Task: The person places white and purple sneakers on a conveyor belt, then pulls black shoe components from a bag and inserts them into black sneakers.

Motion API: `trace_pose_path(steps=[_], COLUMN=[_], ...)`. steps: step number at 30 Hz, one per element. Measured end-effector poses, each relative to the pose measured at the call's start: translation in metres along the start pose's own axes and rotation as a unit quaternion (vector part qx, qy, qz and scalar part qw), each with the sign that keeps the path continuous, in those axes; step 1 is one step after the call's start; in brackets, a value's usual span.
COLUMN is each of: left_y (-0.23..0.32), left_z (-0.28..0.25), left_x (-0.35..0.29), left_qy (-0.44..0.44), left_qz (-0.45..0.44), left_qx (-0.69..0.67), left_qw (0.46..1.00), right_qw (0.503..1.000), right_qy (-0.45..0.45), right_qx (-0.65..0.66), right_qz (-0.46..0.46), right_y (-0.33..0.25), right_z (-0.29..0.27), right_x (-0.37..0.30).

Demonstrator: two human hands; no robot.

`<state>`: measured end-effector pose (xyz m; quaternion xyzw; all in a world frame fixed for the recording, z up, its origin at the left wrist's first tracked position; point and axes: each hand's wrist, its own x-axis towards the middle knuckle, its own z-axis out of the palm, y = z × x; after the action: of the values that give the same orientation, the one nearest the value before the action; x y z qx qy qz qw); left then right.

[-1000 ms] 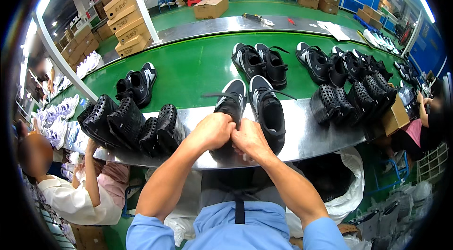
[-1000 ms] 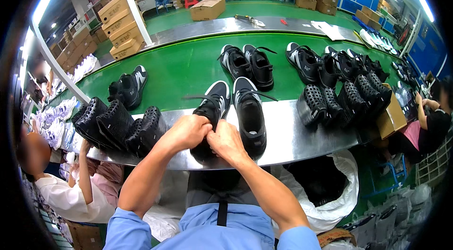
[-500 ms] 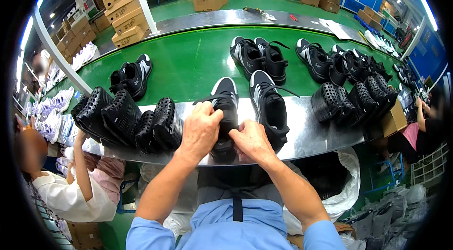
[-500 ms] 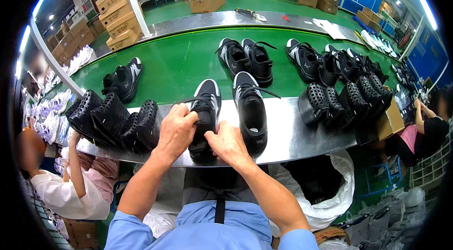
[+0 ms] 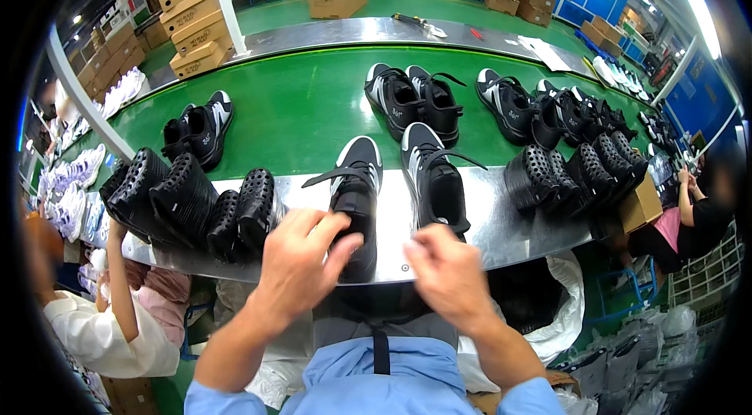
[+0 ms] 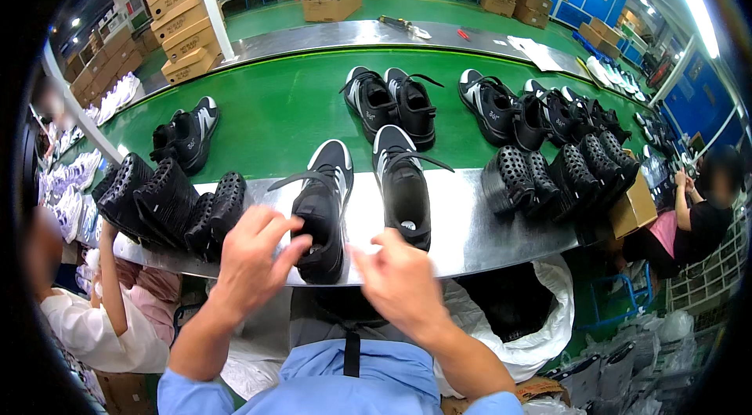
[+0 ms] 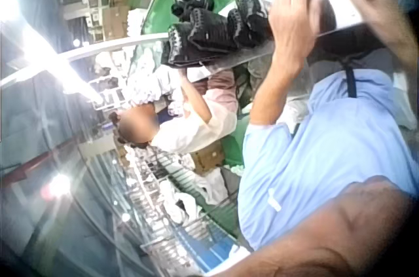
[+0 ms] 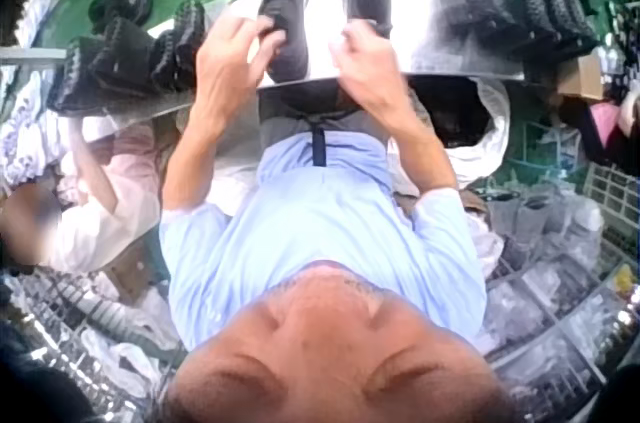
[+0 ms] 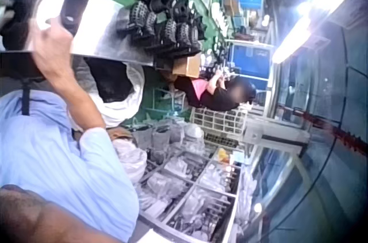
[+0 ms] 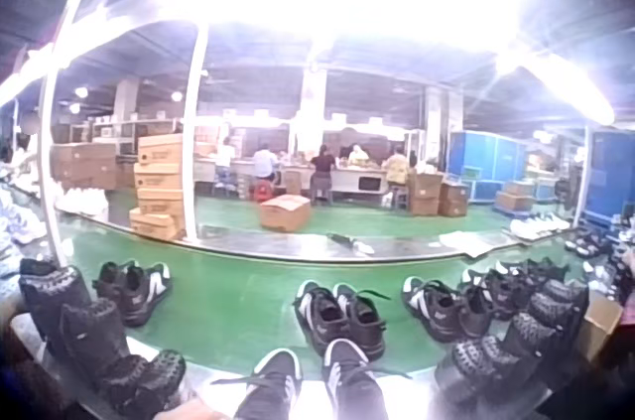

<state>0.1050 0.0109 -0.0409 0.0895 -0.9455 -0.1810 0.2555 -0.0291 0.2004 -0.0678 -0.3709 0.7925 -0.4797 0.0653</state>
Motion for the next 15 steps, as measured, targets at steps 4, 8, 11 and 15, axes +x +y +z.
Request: trace_pose_path(steps=[4, 8, 11, 15], left_y=[0.019, 0.029, 0.039, 0.029], left_z=[0.015, 0.048, 0.064, 0.069], left_x=[-0.02, 0.028, 0.049, 0.068], left_qy=[-0.131, -0.221, -0.253, -0.259], left_qz=[-0.019, -0.098, -0.102, -0.109], left_qx=[-0.089, -0.142, -0.109, 0.014], left_qw=[0.987, 0.96, 0.956, 0.96], right_qw=[0.973, 0.961, 0.976, 0.912], right_qy=[0.203, 0.011, -0.033, -0.08], right_qx=[-0.113, 0.195, 0.155, 0.349], right_qz=[-0.016, 0.194, 0.15, 0.199], right_y=[0.063, 0.113, 0.099, 0.097], right_z=[-0.043, -0.011, 0.008, -0.004], right_x=[0.026, 0.063, 0.064, 0.071])
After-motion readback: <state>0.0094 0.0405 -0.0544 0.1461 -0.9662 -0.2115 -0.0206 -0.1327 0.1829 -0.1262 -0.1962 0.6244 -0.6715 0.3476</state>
